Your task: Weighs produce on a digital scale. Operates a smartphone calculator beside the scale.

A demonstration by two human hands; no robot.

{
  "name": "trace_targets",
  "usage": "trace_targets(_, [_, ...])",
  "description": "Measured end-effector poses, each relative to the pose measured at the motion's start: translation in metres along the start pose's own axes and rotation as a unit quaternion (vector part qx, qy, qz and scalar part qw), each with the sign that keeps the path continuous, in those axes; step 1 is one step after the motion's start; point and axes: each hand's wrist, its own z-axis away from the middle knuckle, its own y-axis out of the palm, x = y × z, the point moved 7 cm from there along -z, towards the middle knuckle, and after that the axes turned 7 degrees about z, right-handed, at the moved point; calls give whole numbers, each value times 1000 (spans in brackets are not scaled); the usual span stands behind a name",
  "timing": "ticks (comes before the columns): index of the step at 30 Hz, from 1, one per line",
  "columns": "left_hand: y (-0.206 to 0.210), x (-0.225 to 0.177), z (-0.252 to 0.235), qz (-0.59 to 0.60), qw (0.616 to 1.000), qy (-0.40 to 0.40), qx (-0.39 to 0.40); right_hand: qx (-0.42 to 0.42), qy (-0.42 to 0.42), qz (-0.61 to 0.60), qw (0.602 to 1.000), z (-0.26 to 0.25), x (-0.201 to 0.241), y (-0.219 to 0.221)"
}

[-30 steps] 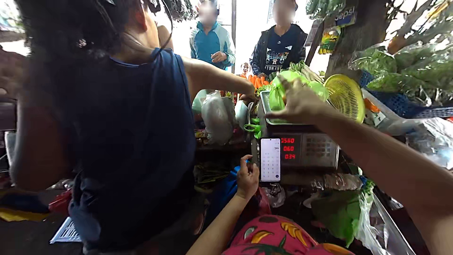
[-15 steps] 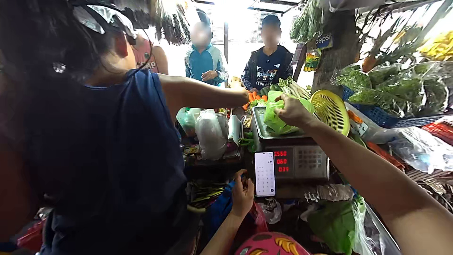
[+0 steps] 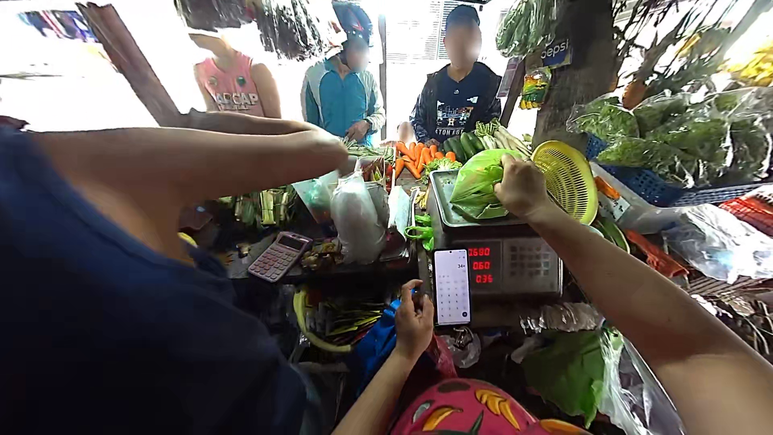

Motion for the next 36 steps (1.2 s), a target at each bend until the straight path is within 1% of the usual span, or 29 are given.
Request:
trace_targets(2, [0, 1, 0, 2, 1000, -1, 3, 35, 16, -69, 997, -5, -4, -1])
trace_targets(4, [0, 1, -1, 3, 1000, -1, 4, 53, 44, -193, 979, -9, -6, -3])
trace_targets(7, [0, 2, -1, 7, 1000, -2, 7, 39, 79, -376, 922, -14, -4, -9])
trace_targets(9, [0, 2, -1, 12, 1000, -1, 9, 21, 92, -439, 893, -20, -1, -21])
trace_targets(10, [1, 2, -1, 15, 1000, -2, 9, 2, 91, -448, 890, -25, -1, -31])
trace_targets(13, [0, 2, 0, 14, 1000, 1, 7, -49, 40, -432, 900, -46, -1, -66])
trace_targets(15, [0, 2, -1, 15, 1000, -1, 7, -70, 24, -414, 907, -61, -5, -83])
trace_targets(19, [0, 2, -1, 18, 1000, -8, 10, -77, 57, -397, 913, -76, -16, -96])
trace_targets(20, [0, 1, -1, 20, 1000, -14, 15, -80, 47, -392, 915, -78, -18, -102])
trace_targets(22, [-1, -1, 0, 29, 999, -23, 30, -106, -1, -383, 918, -77, -15, -119])
trace_targets(24, [-7, -9, 1, 29, 999, -13, 36, -130, -36, -405, 904, -70, -3, -141])
trace_targets(26, [-16, -27, 2, 18, 999, 18, 26, -150, -29, -453, 878, -50, 18, -168])
trace_targets(28, [-25, -51, 2, 36, 999, 30, 22, -157, -21, -504, 849, -28, 44, -187])
trace_targets(30, [-34, -73, 3, 111, 993, 3, 37, -137, -31, -552, 822, -7, 70, -195])
trace_targets(31, [-38, -82, 4, 174, 983, -21, 45, -117, -48, -566, 815, 3, 83, -195])
trace_targets(32, [-42, -90, 9, 252, 966, -46, 48, -85, -79, -567, 815, 14, 96, -192])
trace_targets(33, [-48, -96, 18, 326, 942, -66, 30, -42, -128, -569, 811, 27, 110, -187])
trace_targets(34, [-57, -102, 32, 397, 913, -93, -14, 8, -184, -580, 793, 43, 125, -179])
trace_targets(35, [-67, -110, 50, 455, 876, -140, -80, 61, -238, -589, 770, 63, 139, -169])
trace_targets(36, [-78, -120, 69, 460, 859, -188, -122, 109, -303, -580, 749, 83, 154, -160])
